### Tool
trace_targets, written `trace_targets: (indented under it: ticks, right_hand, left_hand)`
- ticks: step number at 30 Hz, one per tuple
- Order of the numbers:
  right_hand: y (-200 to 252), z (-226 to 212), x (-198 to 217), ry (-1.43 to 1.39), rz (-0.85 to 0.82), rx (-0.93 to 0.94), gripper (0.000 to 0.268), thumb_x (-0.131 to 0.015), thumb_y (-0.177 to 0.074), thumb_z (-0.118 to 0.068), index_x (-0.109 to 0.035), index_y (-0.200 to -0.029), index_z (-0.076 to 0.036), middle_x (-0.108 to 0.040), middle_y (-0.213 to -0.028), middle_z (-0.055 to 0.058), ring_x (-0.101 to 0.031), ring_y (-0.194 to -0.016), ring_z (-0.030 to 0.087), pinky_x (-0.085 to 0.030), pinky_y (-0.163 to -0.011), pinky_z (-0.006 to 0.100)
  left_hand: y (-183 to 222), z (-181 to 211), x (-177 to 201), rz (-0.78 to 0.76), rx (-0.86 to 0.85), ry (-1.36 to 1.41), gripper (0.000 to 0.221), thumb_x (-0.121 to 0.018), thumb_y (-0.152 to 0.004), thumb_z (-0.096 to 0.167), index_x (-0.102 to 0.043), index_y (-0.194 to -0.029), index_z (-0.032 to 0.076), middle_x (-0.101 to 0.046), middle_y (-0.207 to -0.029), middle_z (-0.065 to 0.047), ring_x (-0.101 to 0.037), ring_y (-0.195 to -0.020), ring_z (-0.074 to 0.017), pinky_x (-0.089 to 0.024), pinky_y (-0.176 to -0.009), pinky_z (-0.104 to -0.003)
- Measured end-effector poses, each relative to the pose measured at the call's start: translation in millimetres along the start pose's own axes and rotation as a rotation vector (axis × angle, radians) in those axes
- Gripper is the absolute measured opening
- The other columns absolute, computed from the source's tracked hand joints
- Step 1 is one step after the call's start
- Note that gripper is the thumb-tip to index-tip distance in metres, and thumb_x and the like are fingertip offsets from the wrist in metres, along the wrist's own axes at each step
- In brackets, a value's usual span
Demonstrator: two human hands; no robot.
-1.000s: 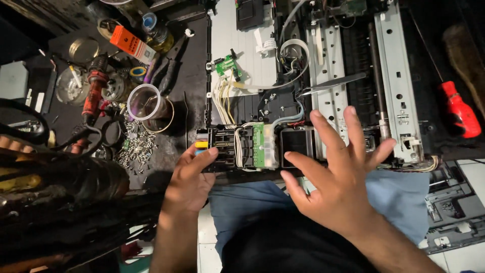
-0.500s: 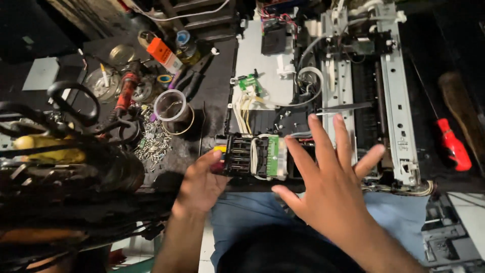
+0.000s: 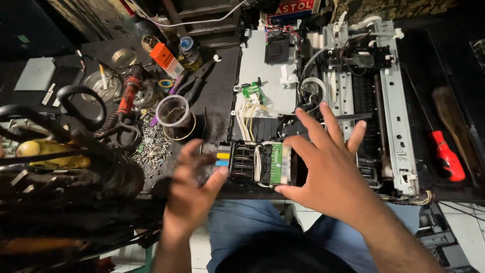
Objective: Inspecting and manipulating the internal wiring and ink cartridge system of a disassembled printer on a repair bench.
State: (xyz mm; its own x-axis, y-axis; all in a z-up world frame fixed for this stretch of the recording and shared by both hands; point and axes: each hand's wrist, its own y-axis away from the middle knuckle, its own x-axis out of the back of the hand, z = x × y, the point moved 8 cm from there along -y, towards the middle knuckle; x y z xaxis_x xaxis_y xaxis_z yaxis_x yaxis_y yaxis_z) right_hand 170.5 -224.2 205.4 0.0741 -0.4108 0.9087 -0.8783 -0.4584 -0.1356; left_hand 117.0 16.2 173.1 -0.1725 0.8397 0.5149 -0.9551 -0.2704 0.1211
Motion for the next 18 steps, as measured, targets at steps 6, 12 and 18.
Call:
trace_targets:
  ticks: [6, 12, 18]
  right_hand:
    - [-8, -1, 8, -0.083, -0.011, 0.047, 0.069, -0.1, -0.052, -0.047, -0.064, -0.103, -0.017, -0.032, -0.164, 0.014, -0.005, -0.157, 0.042, 0.011, -0.105, 0.085]
    - [-7, 6, 16, -0.108, -0.044, 0.082, 0.069, -0.098, -0.058, -0.05, -0.065, -0.11, -0.016, -0.022, -0.167, 0.018, 0.002, -0.155, 0.046, 0.013, -0.102, 0.087]
    - [38, 18, 28, -0.156, 0.106, 0.111, 0.104, -0.096, -0.054, -0.054, -0.05, -0.143, -0.025, -0.014, -0.171, 0.013, -0.004, -0.156, 0.038, 0.007, -0.113, 0.078]
  left_hand:
    - [29, 82, -27, 0.086, -0.722, -0.856, 0.13, -0.09, -0.058, 0.073, -0.036, -0.155, 0.005, -0.044, -0.158, -0.008, -0.037, -0.151, -0.0263, -0.014, -0.125, -0.054]
    - [6, 91, -52, -0.066, -0.797, -0.867, 0.116, -0.097, -0.057, 0.057, -0.045, -0.151, 0.012, -0.061, -0.135, -0.004, -0.055, -0.129, -0.0251, -0.027, -0.117, -0.064]
    - [-12, 84, -50, -0.194, -0.771, -0.672, 0.088, -0.088, -0.067, 0.06, -0.058, -0.138, 0.015, -0.064, -0.126, -0.005, -0.062, -0.118, -0.0275, -0.031, -0.114, -0.063]
